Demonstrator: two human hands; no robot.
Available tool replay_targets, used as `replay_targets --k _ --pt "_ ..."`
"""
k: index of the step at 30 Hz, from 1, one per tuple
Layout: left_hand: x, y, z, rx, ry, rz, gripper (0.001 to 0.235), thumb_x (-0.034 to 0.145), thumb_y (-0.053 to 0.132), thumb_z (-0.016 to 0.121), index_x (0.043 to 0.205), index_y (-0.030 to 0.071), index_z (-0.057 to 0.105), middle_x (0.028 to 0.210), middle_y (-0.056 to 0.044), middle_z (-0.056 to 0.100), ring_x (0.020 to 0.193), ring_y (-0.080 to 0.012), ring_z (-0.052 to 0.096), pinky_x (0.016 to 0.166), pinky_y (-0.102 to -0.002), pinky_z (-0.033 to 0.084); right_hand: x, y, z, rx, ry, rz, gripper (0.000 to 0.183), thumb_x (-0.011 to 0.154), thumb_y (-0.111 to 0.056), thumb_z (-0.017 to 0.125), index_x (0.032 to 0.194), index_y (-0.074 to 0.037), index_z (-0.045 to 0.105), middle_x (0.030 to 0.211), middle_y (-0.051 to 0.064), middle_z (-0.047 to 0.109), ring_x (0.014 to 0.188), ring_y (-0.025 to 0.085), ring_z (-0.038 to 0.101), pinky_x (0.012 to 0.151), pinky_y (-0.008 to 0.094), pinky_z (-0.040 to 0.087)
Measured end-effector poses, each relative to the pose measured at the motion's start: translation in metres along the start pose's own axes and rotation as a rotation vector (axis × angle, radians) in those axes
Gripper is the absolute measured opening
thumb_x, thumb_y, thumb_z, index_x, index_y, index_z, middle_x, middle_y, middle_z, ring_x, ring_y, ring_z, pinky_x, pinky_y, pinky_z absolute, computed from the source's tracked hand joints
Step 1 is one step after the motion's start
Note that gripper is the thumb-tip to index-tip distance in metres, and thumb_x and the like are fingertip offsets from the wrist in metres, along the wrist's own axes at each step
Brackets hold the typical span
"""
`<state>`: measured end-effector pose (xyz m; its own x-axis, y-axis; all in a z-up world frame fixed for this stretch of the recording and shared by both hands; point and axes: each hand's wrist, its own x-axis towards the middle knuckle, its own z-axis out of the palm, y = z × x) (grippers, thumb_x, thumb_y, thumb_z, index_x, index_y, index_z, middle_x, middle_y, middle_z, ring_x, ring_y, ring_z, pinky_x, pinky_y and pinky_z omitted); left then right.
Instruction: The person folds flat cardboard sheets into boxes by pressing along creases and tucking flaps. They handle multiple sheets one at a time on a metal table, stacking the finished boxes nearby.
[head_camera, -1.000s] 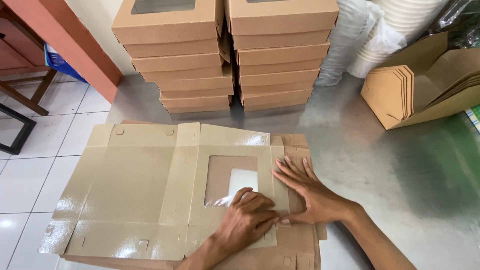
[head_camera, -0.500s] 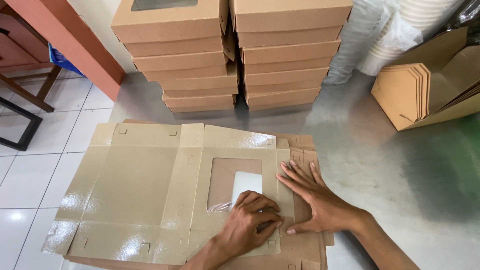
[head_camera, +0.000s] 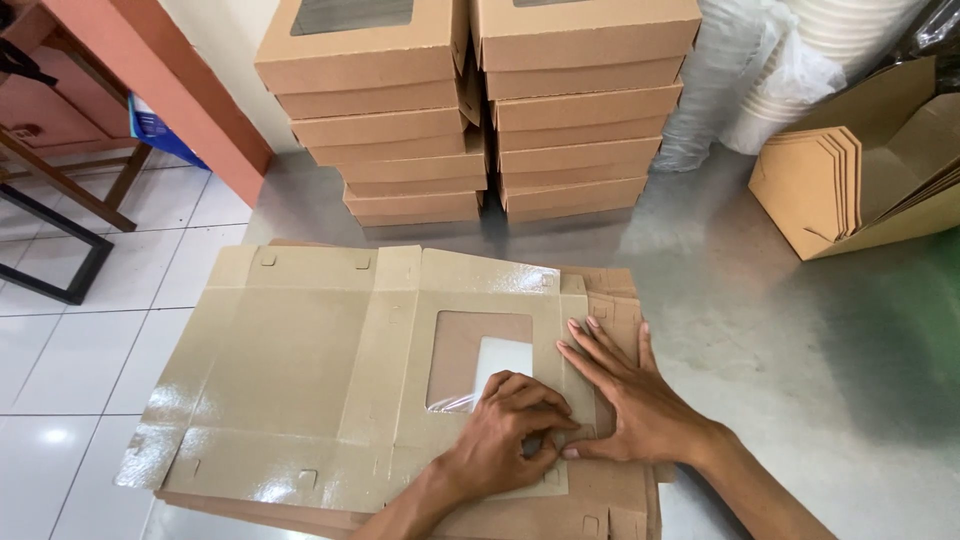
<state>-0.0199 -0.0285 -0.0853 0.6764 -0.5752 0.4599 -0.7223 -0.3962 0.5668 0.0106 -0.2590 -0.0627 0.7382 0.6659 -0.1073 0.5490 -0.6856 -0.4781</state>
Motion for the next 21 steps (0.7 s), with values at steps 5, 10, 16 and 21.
replay_targets --k 5,10,16,21 --pt "-0.003 0.002 -0.001 0.13 -0.01 0.143 0.027 0.079 0.005 0.068 0.101 0.013 0.08 0.108 -0.001 0.07 0.102 -0.025 0.06 0.101 -0.048 0.042 -0.003 0.008 -0.02 0.047 -0.137 0.045 0.124 0.075 -0.066 0.088 0.163 -0.022 0.013 0.173 0.004 -0.005 0.158 0.02 -0.011 0.108 0.067 -0.034" --pt "-0.009 0.002 0.002 0.168 -0.017 0.157 0.022 0.083 0.008 0.071 0.102 0.013 0.08 0.11 -0.003 0.07 0.103 -0.0254 0.06 0.105 -0.053 0.042 -0.003 0.007 -0.021 0.131 -0.179 0.06 0.12 0.075 -0.051 0.096 0.163 -0.028 0.018 0.174 0.0 -0.002 0.159 0.016 -0.011 0.109 0.063 -0.035" --pt "-0.008 0.0 0.004 0.174 0.003 0.156 0.024 0.083 0.008 0.069 0.103 0.016 0.08 0.108 -0.004 0.07 0.099 -0.0249 0.061 0.105 -0.053 0.042 -0.002 0.002 -0.01 0.111 -0.129 0.081 0.117 0.081 -0.05 0.093 0.163 -0.025 0.014 0.174 0.001 -0.005 0.159 0.019 -0.014 0.109 0.066 -0.033" --pt "-0.006 0.0 0.003 0.142 0.029 0.164 0.011 0.087 0.006 0.071 0.09 0.012 0.079 0.107 -0.004 0.069 0.098 -0.0263 0.06 0.101 -0.049 0.043 0.001 -0.006 0.003 0.017 0.011 0.08 0.119 0.078 -0.055 0.095 0.162 -0.021 0.018 0.173 0.006 -0.003 0.158 0.023 -0.012 0.106 0.071 -0.031"
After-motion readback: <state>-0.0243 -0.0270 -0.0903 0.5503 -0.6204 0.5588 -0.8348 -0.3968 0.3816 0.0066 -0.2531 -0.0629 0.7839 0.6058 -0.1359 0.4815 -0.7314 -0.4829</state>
